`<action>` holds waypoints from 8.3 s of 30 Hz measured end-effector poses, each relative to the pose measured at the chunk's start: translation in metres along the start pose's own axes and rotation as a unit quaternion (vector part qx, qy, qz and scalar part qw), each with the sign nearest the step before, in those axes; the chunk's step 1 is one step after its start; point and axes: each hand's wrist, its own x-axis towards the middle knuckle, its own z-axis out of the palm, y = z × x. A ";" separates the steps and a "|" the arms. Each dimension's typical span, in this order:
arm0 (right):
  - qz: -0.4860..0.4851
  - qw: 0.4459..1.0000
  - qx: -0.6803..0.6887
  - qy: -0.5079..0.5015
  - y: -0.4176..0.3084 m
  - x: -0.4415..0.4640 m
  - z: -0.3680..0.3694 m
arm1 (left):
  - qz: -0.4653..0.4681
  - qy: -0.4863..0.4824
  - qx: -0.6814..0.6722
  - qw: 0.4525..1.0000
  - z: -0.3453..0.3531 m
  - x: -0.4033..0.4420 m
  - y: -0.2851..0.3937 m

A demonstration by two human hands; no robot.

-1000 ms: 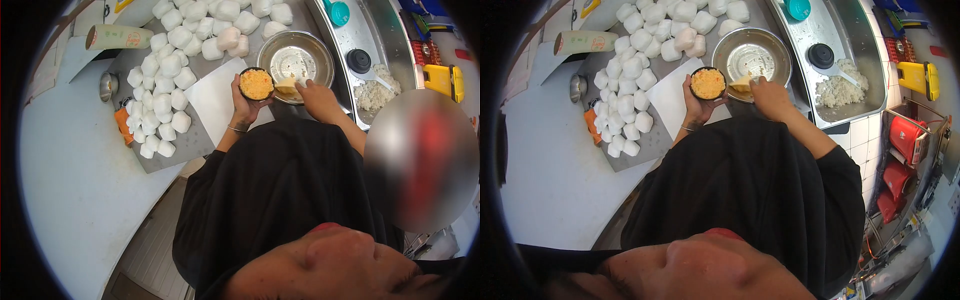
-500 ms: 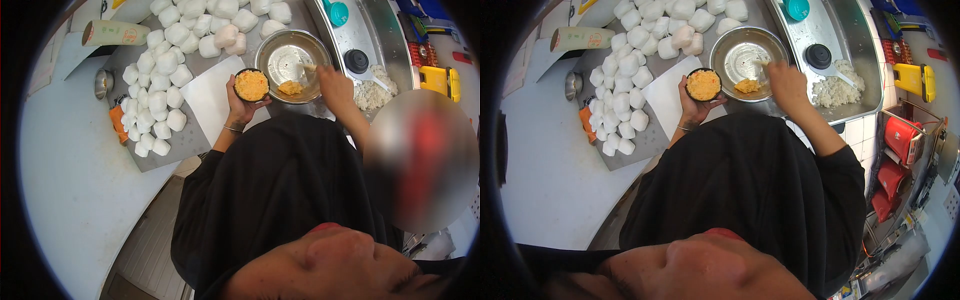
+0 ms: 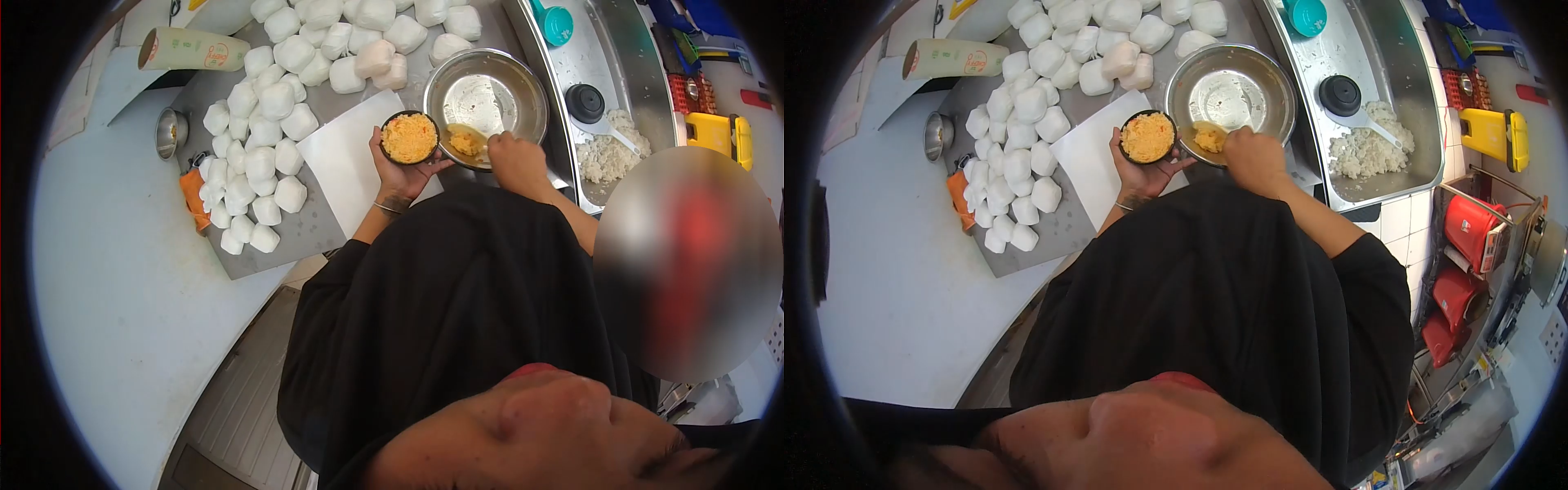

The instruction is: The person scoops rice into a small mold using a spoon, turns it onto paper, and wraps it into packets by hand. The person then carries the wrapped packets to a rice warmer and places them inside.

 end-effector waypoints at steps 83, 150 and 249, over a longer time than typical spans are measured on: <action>0.200 0.979 0.006 0.033 0.055 0.019 -0.002 | -0.067 0.041 0.230 0.970 0.027 -0.017 0.026; 0.030 0.895 0.440 -0.064 0.077 0.008 -0.011 | 0.030 0.073 0.077 0.994 0.011 -0.009 0.018; -0.112 0.971 0.152 0.148 -0.225 0.071 0.098 | 0.403 -0.102 0.803 0.427 -0.231 -0.141 0.072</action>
